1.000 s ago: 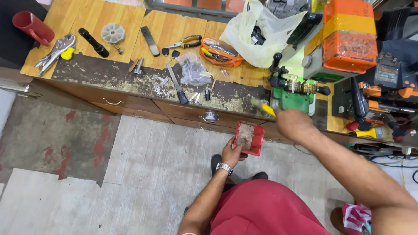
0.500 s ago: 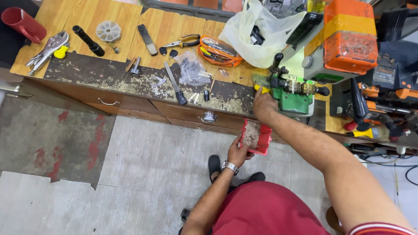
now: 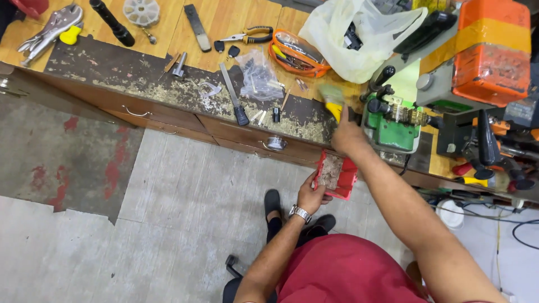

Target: Cleaning metal shavings from a locksmith workbench using a brush and scraper, and organizing tools like pliers and wrenches.

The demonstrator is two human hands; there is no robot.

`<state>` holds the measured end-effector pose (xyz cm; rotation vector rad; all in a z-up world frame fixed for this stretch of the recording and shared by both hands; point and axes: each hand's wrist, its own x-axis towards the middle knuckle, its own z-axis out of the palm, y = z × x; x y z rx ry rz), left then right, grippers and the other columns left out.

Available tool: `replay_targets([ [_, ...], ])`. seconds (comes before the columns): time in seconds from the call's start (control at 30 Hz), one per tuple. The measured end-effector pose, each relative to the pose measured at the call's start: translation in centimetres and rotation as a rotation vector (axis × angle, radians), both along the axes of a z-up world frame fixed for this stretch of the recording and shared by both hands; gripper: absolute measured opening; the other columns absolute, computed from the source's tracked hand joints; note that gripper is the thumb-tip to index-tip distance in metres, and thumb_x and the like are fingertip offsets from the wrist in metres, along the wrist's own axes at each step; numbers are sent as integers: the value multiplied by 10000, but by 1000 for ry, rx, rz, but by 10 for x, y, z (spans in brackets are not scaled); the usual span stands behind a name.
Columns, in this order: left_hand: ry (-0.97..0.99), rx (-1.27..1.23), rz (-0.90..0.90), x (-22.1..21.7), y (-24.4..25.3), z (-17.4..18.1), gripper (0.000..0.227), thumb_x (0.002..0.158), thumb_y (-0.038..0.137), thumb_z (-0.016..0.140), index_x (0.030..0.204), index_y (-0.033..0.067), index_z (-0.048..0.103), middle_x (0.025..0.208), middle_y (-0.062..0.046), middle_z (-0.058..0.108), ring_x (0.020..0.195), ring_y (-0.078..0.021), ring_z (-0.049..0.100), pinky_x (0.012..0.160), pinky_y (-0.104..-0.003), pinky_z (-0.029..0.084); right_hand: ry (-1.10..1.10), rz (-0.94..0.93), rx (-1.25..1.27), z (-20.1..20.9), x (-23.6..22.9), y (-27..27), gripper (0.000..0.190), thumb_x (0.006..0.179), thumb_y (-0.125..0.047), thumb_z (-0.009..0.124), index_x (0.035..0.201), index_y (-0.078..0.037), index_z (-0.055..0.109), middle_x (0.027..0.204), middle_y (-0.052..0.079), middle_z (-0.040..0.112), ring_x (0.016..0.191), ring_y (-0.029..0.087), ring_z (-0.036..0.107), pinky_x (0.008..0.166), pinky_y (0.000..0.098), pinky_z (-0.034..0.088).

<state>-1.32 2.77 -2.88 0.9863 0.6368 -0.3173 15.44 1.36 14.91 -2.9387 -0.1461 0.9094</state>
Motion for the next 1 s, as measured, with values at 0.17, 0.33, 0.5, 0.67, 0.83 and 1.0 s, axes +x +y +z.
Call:
replay_targets([
  [0.17,8,2,-7,-6,3,-3,698,919,102,531,1588,124,334,967,-363,702,807,-358,759,698,-360,657,-41,24,-18,-7,26,13,772,987,-73,390,1655,-32,6,1317,389,546,1190,551,611,917,626,525],
  [0.33,9,8,25,-7,12,9,702,920,88,527,1591,120,324,972,-373,697,822,-358,758,718,-358,648,-61,138,-100,-50,27,-12,751,945,-117,402,1639,11,147,1250,384,587,1091,552,655,786,653,549],
  [0.5,6,-4,26,-8,9,-4,717,909,86,526,1593,154,323,944,-357,705,793,-344,763,691,-344,653,-124,106,-15,3,7,7,713,980,-83,378,1649,-13,141,1330,383,526,1117,563,636,826,659,537],
  [0.67,10,-4,28,-8,7,-2,719,902,73,512,1592,159,327,936,-363,702,790,-349,761,687,-342,655,-111,-104,129,-22,31,6,732,1019,-65,406,1673,-101,80,1434,361,444,1192,523,598,892,618,532],
  [0.83,6,29,48,-9,1,-1,698,900,88,528,1575,167,366,941,-386,688,806,-381,753,707,-389,658,-73,-242,208,-62,59,-4,841,997,-117,543,1663,-117,29,1222,312,564,1059,446,656,778,511,557],
  [1.0,20,36,27,-7,3,7,688,907,84,528,1571,181,378,939,-379,690,800,-383,753,701,-384,659,-52,-132,78,-88,73,-17,801,1013,-223,522,1648,-49,65,1244,350,582,1136,483,637,851,574,545],
])
